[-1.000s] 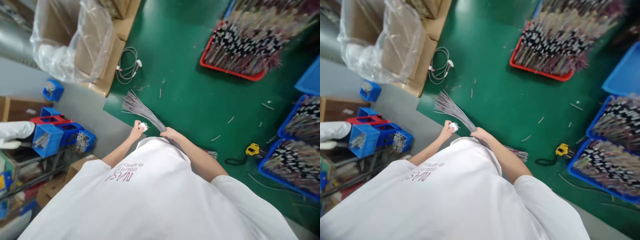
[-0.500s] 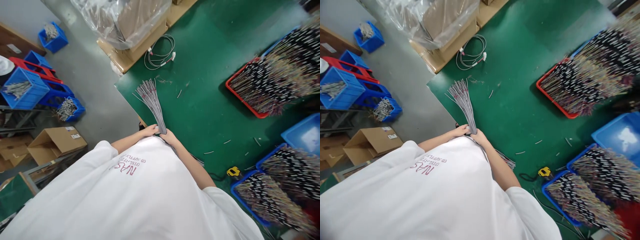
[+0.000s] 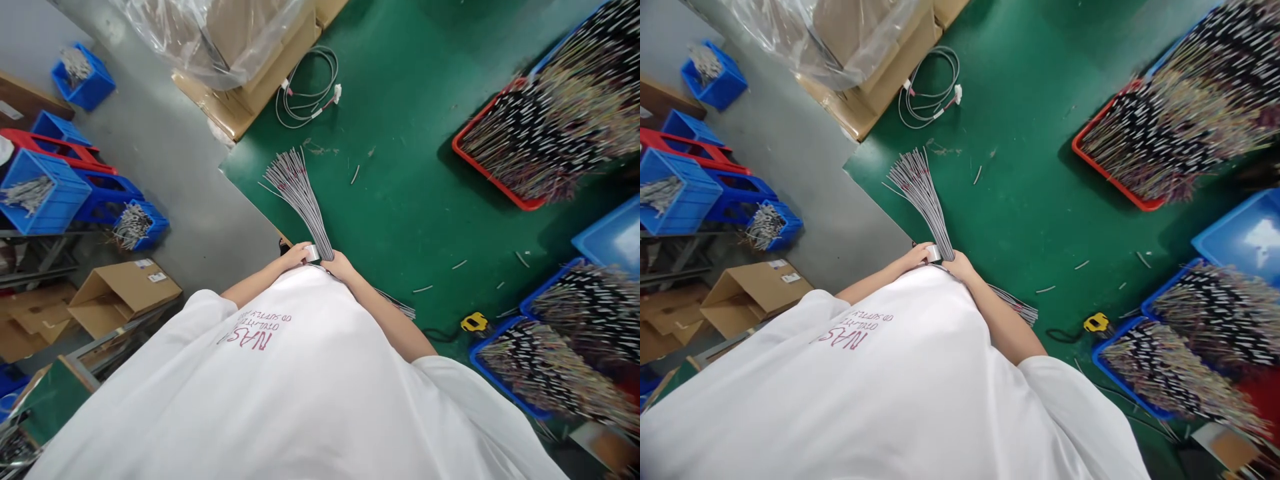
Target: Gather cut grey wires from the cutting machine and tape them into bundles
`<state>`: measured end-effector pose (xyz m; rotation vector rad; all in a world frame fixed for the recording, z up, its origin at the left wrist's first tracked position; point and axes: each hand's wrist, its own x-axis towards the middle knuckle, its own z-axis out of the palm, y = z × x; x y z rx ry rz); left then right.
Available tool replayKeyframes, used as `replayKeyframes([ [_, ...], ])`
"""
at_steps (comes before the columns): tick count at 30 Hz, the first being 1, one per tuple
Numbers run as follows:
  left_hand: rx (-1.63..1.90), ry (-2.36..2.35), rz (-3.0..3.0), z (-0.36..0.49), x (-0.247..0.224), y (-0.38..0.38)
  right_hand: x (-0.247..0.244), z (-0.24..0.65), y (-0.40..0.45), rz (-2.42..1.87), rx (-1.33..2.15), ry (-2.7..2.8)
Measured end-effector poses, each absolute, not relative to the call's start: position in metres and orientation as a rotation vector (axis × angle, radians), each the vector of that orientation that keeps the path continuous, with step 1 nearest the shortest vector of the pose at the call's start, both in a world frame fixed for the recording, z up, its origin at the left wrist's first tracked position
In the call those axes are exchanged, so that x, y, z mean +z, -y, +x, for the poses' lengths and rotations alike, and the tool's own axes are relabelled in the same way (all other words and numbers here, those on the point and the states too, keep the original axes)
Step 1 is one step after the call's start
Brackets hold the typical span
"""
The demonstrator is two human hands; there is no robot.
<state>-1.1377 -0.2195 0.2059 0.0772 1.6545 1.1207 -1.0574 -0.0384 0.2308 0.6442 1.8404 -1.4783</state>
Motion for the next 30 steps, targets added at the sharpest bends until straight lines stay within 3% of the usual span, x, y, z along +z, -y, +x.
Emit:
replayKeyframes([
  [21,1.026,-1.833,0.143,-1.134,0.201,0.217,0.22,-1.056,0.045,0.614,-1.306,-1.894],
  [30,0.954,-1.946,0.488,-1.131,0.238,0.223,0.218,-1.056,0.052,0.577,-1.144,-2.012],
])
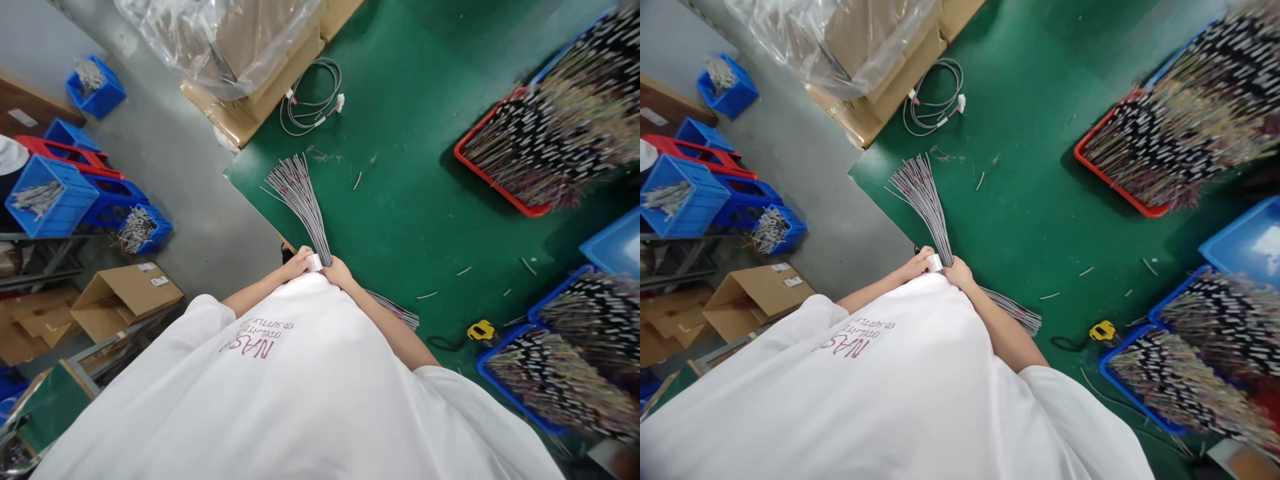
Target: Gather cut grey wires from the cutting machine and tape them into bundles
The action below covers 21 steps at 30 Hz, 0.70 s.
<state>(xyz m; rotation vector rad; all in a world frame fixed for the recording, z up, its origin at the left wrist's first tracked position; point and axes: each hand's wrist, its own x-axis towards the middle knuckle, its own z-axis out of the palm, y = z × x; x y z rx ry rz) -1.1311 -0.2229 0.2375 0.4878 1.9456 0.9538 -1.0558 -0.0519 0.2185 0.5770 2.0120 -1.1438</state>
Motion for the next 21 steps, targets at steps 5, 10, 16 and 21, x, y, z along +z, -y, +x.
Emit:
replayKeyframes([
  [5,0.841,-2.013,0.84,-1.146,0.249,0.185,0.225,-1.054,0.064,0.565,-0.958,-2.102],
  [10,0.666,-2.148,1.016,-1.164,0.238,0.14,0.231,-1.057,0.07,0.723,-0.894,-2.129],
  [16,0.41,-2.418,1.072,-1.165,0.233,0.146,0.236,-1.06,0.07,0.827,-0.873,-2.173],
  [21,0.373,-2.501,0.915,-1.156,0.222,0.226,0.233,-1.06,0.071,0.819,-0.885,-2.164],
])
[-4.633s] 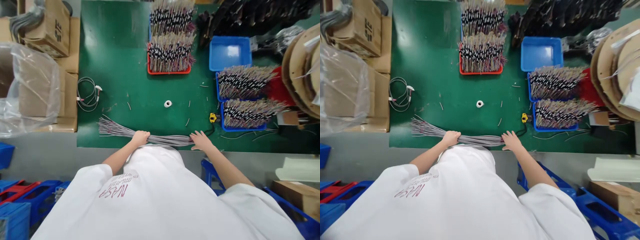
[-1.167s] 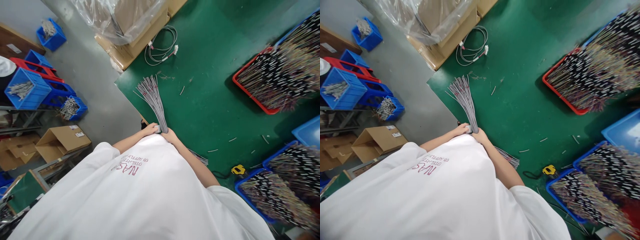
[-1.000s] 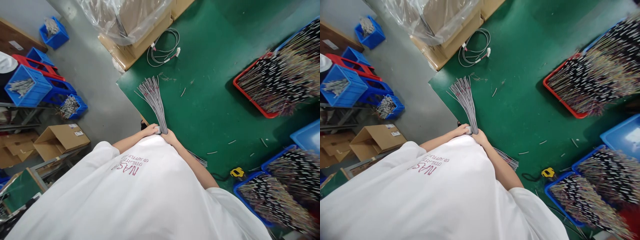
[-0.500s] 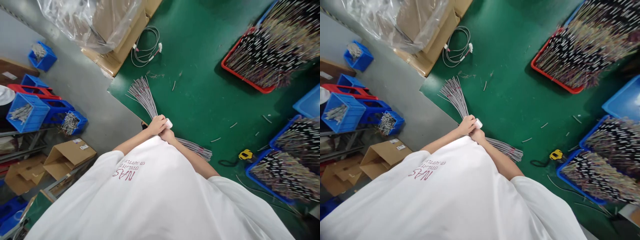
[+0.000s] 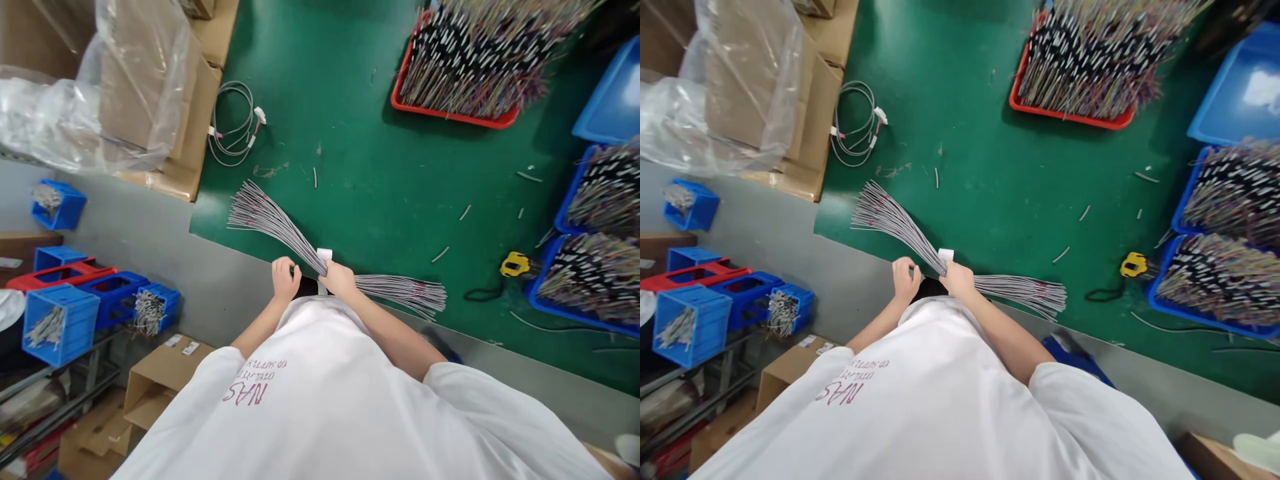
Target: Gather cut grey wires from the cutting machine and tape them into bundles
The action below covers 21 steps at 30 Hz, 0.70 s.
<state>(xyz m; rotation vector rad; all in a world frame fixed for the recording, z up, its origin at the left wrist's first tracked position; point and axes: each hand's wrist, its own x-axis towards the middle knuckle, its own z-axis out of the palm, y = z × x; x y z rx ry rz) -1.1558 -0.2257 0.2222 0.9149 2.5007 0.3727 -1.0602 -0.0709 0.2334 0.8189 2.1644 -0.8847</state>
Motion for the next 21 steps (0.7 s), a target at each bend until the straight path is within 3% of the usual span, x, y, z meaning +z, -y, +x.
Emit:
replayKeyframes([
  [3,0.355,-2.357,1.03,-1.159,0.2,0.245,0.231,-1.058,0.071,0.823,-0.862,-2.155],
  [8,0.506,-1.993,1.532,-1.183,0.157,0.192,0.233,-1.054,0.067,0.773,-0.887,-2.153],
  [12,0.616,-1.668,1.634,-1.205,0.151,0.171,0.237,-1.051,0.057,0.733,-0.9,-2.124],
  [17,0.73,-1.351,1.152,-1.21,0.179,0.205,0.235,-1.051,0.047,0.7,-0.907,-2.072],
  [21,0.918,-1.398,0.603,-1.173,0.199,0.224,0.234,-1.054,0.051,0.693,-0.911,-2.07],
])
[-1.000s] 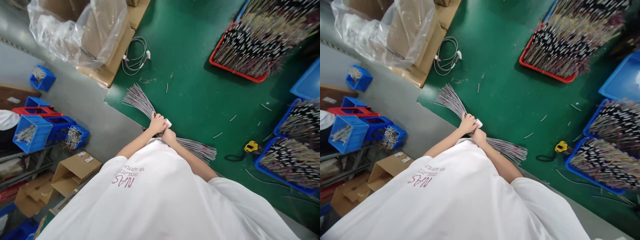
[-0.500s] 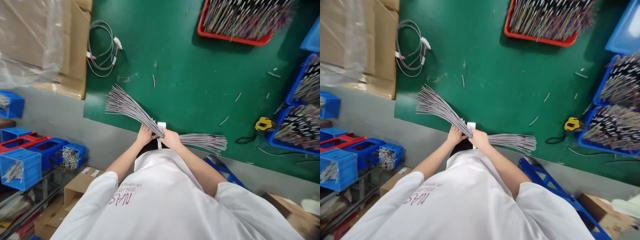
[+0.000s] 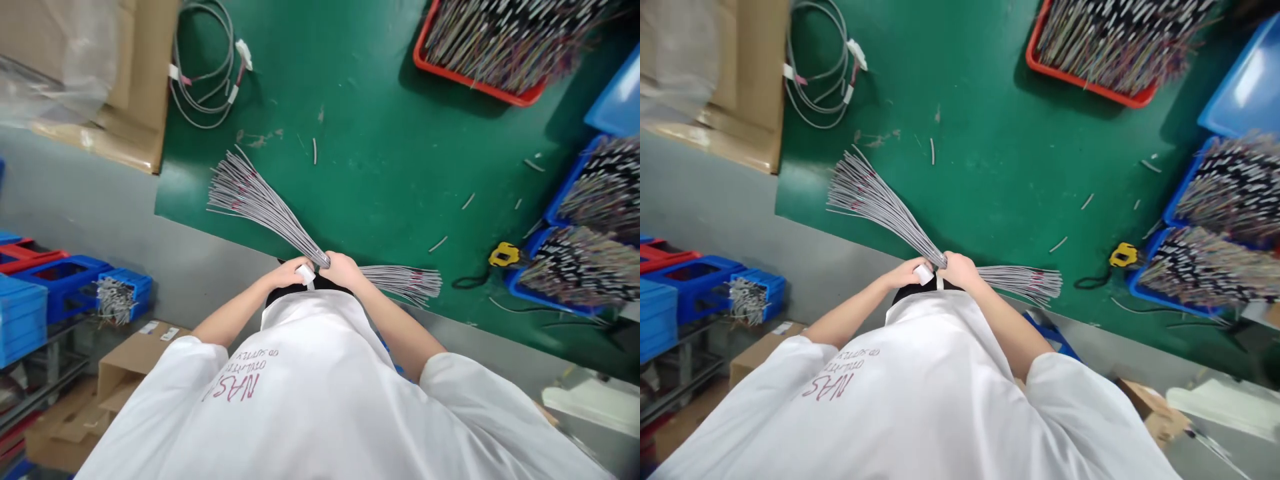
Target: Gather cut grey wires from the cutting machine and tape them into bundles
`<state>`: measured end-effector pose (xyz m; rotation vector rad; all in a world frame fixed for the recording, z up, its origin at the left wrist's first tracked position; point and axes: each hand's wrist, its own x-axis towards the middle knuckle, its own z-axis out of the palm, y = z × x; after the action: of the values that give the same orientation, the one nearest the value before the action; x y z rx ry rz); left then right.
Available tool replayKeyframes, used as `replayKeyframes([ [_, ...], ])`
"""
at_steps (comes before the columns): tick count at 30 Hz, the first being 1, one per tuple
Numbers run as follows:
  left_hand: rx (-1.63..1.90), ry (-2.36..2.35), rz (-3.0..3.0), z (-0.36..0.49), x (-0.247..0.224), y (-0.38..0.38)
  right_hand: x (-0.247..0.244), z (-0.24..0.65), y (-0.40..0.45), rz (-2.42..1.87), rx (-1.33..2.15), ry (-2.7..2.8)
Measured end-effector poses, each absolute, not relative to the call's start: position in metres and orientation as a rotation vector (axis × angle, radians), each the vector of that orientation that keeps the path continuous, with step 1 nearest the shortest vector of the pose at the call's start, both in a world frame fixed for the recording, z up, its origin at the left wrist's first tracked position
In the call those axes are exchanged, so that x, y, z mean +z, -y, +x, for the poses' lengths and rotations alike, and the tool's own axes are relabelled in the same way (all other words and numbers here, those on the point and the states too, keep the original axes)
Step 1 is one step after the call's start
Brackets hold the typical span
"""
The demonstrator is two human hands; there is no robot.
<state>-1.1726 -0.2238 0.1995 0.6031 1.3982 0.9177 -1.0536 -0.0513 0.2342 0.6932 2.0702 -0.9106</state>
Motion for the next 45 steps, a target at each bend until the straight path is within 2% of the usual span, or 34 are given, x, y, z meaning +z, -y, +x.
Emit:
replayKeyframes([
  [5,1.094,-1.865,0.272,-1.12,0.209,0.22,0.238,-1.056,0.06,0.701,-0.86,-2.079],
  [11,1.348,-2.255,0.02,-1.107,0.214,0.217,0.236,-1.055,0.062,0.664,-0.864,-2.11],
  [16,1.511,-2.325,0.093,-1.107,0.221,0.209,0.233,-1.056,0.064,0.663,-0.89,-2.121],
  [25,1.639,-2.144,0.276,-1.113,0.244,0.182,0.232,-1.055,0.068,0.634,-0.908,-2.138],
  [31,1.434,-2.29,0.258,-1.132,0.225,0.115,0.232,-1.057,0.081,0.635,-0.951,-2.151],
  [35,1.18,-2.373,0.312,-1.136,0.217,0.094,0.232,-1.056,0.077,0.675,-0.999,-2.202],
  [38,0.85,-2.371,0.561,-1.142,0.217,0.088,0.231,-1.056,0.075,0.733,-1.017,-2.233],
  [41,0.594,-2.326,0.899,-1.158,0.219,0.1,0.23,-1.056,0.076,0.792,-0.991,-2.251],
  [45,0.519,-2.342,1.135,-1.184,0.226,0.172,0.229,-1.057,0.074,0.811,-0.945,-2.25],
])
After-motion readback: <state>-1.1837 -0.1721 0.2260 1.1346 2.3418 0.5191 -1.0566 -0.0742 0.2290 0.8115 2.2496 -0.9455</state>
